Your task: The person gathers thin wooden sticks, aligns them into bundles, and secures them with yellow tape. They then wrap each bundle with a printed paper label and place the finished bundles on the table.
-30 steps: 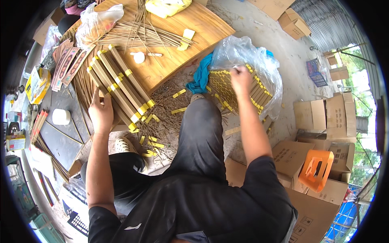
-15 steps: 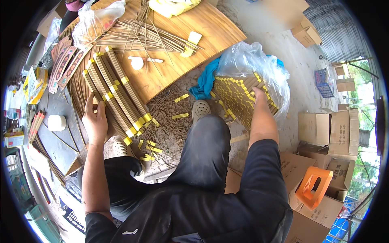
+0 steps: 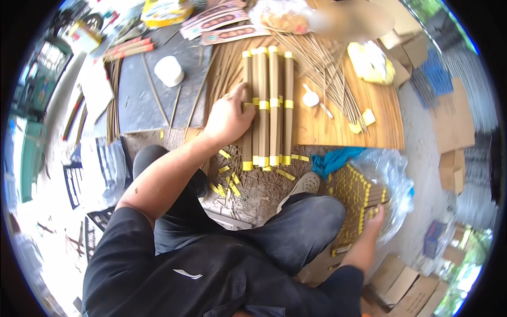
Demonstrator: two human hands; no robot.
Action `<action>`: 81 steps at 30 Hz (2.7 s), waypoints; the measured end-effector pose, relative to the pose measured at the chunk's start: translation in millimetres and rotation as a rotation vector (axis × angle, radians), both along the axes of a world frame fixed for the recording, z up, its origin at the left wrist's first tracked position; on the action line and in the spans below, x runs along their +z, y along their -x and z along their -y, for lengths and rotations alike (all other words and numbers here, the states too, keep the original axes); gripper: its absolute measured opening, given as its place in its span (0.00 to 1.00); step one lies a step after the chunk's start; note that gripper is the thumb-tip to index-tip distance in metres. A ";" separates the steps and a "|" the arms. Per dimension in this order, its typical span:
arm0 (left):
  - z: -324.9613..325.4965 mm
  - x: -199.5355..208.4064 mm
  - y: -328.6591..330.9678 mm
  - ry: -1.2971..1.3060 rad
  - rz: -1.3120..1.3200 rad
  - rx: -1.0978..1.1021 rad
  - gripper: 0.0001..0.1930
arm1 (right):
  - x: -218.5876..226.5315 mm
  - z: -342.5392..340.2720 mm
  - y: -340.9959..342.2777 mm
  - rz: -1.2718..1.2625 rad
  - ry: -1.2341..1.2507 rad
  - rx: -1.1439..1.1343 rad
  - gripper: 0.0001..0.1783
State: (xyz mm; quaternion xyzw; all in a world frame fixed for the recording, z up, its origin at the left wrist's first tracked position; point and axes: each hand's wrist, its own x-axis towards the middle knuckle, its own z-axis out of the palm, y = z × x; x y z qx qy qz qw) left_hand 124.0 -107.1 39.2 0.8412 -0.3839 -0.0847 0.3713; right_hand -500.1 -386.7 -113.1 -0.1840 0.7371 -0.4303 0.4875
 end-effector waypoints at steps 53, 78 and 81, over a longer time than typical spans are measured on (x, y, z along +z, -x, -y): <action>-15.7 29.5 6.1 -0.047 -0.390 -0.136 0.26 | 178.6 -163.1 -469.2 -0.618 0.855 1.496 0.24; 1.8 10.4 -10.8 -0.141 -0.151 -0.035 0.21 | 186.9 -153.6 -491.8 -0.832 0.517 1.451 0.35; 2.6 7.8 -8.9 -0.077 -0.116 0.019 0.20 | 185.4 -154.3 -490.4 -0.812 0.556 1.441 0.35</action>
